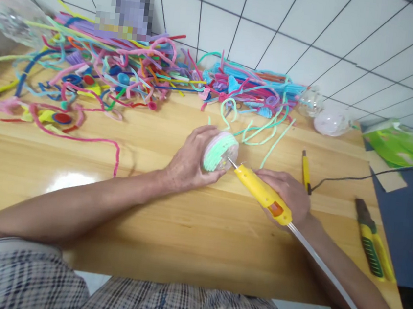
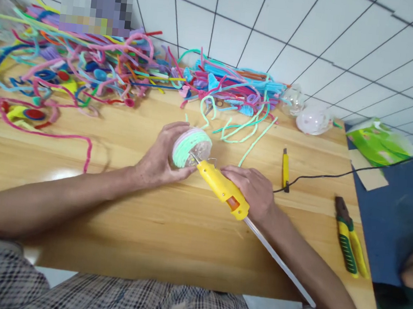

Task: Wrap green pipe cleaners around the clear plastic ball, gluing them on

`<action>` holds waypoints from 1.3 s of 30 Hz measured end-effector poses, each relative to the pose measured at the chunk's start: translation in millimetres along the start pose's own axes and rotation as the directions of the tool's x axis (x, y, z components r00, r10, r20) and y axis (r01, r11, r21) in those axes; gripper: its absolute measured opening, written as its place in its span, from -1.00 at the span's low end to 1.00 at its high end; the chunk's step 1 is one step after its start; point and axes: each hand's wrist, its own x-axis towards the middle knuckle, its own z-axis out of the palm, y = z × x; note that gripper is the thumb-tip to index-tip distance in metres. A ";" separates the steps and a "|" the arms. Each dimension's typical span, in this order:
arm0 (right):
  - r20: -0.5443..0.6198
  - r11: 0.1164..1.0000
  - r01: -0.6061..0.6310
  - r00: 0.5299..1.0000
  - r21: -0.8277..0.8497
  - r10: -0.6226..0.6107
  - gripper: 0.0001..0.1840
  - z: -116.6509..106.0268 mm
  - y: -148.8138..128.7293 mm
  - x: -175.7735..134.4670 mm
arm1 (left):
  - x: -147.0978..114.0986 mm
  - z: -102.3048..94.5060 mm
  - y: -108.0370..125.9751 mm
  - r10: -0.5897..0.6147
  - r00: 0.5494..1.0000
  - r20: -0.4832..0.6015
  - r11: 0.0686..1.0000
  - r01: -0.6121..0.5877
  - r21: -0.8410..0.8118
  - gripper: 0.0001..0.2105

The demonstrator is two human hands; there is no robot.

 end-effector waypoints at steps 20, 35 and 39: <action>0.036 0.999 0.020 0.999 -0.026 -0.019 -0.61 -6.9 -8.7 3.4 | -0.8 -2.3 -1.3 0.018 0.998 0.064 1.000 -0.017 -0.024 -0.07; -0.021 1.000 -0.018 1.000 -0.014 0.018 -0.62 -4.5 -8.2 5.6 | -0.3 -2.2 0.4 -0.001 0.997 0.081 1.000 0.003 -0.018 -0.05; -0.046 0.999 -0.036 0.998 -0.006 0.035 -0.62 -2.4 -6.3 3.8 | 0.2 -2.3 0.4 0.024 0.998 0.057 0.999 -0.022 -0.042 -0.09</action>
